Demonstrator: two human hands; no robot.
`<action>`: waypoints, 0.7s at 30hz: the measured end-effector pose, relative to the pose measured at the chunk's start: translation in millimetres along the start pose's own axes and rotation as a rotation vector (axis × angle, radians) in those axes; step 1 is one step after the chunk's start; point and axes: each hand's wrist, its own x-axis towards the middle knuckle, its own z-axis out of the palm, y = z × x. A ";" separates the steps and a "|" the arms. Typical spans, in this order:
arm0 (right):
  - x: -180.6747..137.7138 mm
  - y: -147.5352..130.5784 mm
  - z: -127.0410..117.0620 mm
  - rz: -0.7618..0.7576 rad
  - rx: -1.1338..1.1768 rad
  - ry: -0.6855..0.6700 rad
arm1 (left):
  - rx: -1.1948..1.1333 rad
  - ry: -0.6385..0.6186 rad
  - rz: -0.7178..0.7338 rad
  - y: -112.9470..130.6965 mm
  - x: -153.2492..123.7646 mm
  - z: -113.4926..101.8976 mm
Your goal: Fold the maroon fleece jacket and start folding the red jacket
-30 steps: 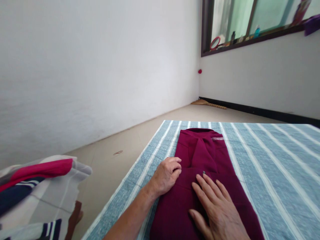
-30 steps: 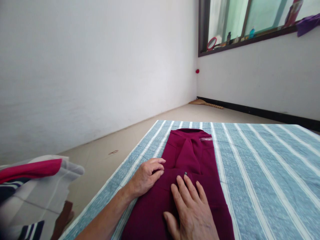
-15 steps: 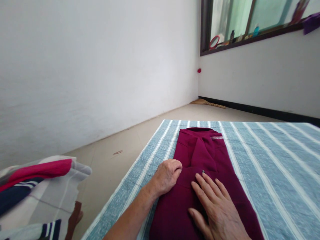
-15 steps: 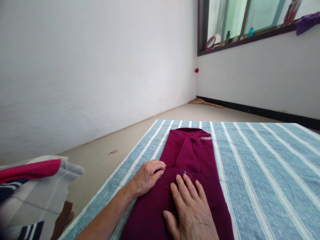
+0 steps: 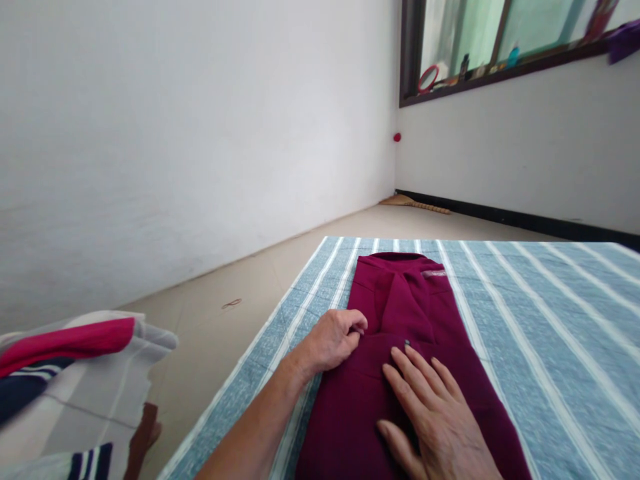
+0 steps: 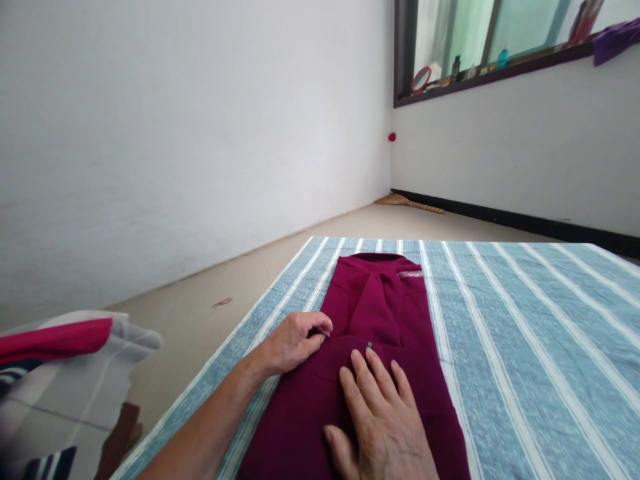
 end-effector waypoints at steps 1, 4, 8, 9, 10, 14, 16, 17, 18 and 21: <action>-0.1 0.2 0.2 0.001 0.004 -0.001 | -0.021 0.006 -0.007 0.2 -0.5 -0.8; 0.5 0.5 0.2 0.003 0.008 0.003 | -0.071 0.017 -0.032 2.1 -1.9 -4.3; 1.7 -0.3 -1.2 0.001 -0.001 0.010 | -0.130 0.016 -0.071 4.0 -2.3 -6.5; 1.7 -0.4 -1.6 0.000 -0.002 0.008 | -0.149 0.021 -0.088 4.2 -2.1 -6.2; 1.6 -0.5 -1.9 -0.001 -0.003 0.005 | -0.168 0.028 -0.105 4.3 -1.9 -5.5; 0.7 -0.4 -1.9 0.003 -0.004 -0.006 | -0.219 0.048 -0.148 5.0 -0.8 -1.9; 0.5 -0.5 -1.5 0.005 -0.002 -0.008 | -0.248 0.056 -0.155 5.0 -0.4 -0.8; 0.6 -0.7 -1.3 0.006 -0.001 -0.007 | -0.264 0.059 -0.158 4.8 -0.4 -0.5; 0.6 -0.9 -1.2 0.006 -0.001 -0.008 | -0.281 0.059 -0.159 4.2 -0.4 -0.4; 0.8 -1.2 -1.3 0.006 0.001 -0.007 | -0.315 0.042 -0.158 1.3 -0.9 -0.8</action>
